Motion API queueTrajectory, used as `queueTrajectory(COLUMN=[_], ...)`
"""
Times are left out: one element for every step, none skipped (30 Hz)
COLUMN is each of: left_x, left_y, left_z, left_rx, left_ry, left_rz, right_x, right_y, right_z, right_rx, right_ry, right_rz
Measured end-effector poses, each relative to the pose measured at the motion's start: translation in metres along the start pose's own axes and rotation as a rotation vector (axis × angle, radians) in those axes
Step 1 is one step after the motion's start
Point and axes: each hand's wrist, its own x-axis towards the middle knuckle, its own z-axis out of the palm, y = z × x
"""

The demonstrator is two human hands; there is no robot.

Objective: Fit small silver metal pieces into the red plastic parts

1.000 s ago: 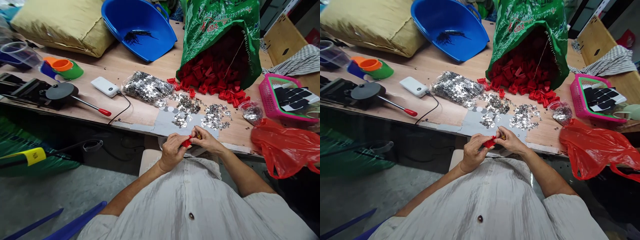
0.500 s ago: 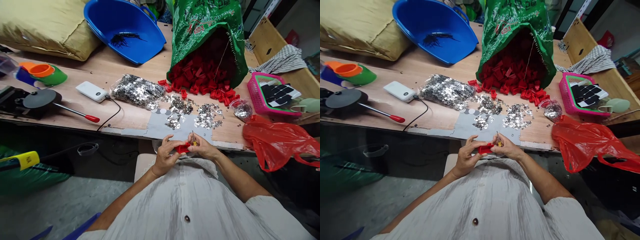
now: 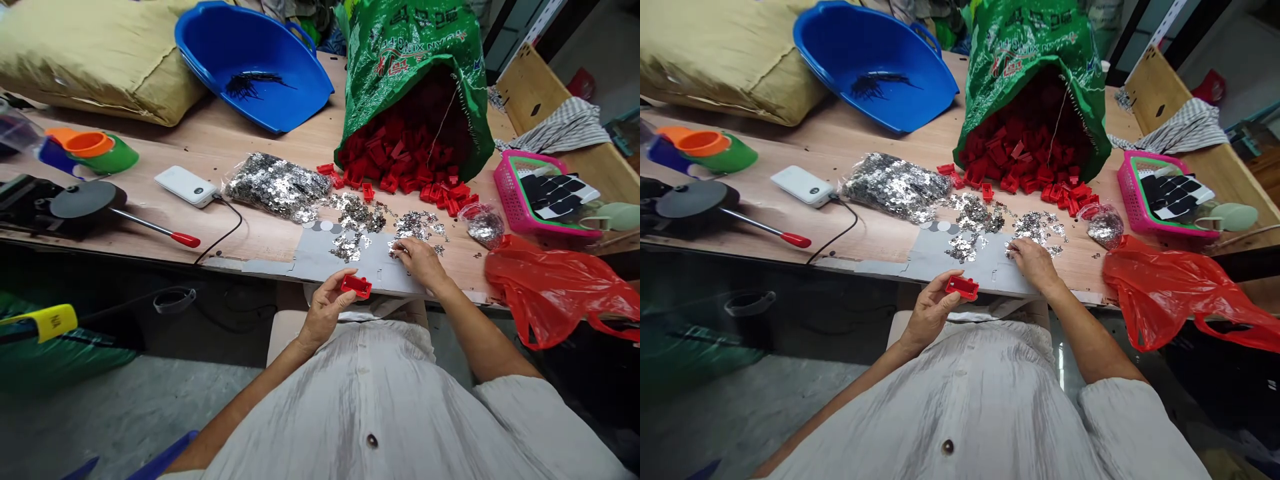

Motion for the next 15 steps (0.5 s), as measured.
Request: queueTrajectory(left_x=[0.0003,0.0006,0.0008,0.0011,0.0014,0.0018,0.0021,0.0025,0.0028,0.0031,0.0035,0.0037,0.0040,0.0042,0.0044], left_y=[0.0006,0.0010,0.0012,0.0011,0.0008,0.0003,-0.0004,-0.0010,-0.0015,-0.0019,-0.0020,-0.0019,-0.0015,-0.0010,-0.0004], left_z=[0.0003,0.0004,0.0003,0.0001,-0.0003,-0.0007,-0.0011,-0.0014,-0.0016,-0.0016,-0.0014,-0.0009,-0.0003,0.0005,0.0014], left_rx=[-0.014,-0.020,-0.021,-0.016,-0.011,-0.006,-0.001,0.003,0.006,0.010,0.013,0.014,0.012,0.004,-0.007], left_ry=[0.004,0.011,0.021,0.029,0.033,0.036,0.036,0.035,0.033,0.034,0.036,0.039,0.043,0.047,0.050], left_rz=[-0.007,-0.010,-0.010,-0.010,-0.010,-0.009,-0.007,-0.004,0.000,0.004,0.007,0.008,0.007,0.004,0.001], right_x=[0.0019,0.0031,0.0038,0.0042,0.0045,0.0046,0.0047,0.0048,0.0047,0.0046,0.0044,0.0041,0.0039,0.0037,0.0036], right_y=[0.0011,0.0013,0.0008,0.0000,-0.0006,-0.0010,-0.0008,-0.0002,0.0009,0.0022,0.0036,0.0049,0.0061,0.0070,0.0077], right_z=[0.0021,0.0043,0.0062,0.0078,0.0089,0.0097,0.0101,0.0103,0.0104,0.0104,0.0105,0.0106,0.0107,0.0107,0.0107], right_rx=[-0.045,-0.079,-0.105,-0.125,-0.138,-0.146,-0.150,-0.151,-0.152,-0.154,-0.155,-0.156,-0.155,-0.150,-0.140], right_ry=[-0.009,-0.015,-0.020,-0.023,-0.026,-0.028,-0.029,-0.027,-0.024,-0.020,-0.016,-0.014,-0.015,-0.017,-0.018], right_rz=[-0.007,-0.007,-0.002,0.004,0.008,0.009,0.008,0.004,-0.002,-0.009,-0.016,-0.021,-0.025,-0.029,-0.031])
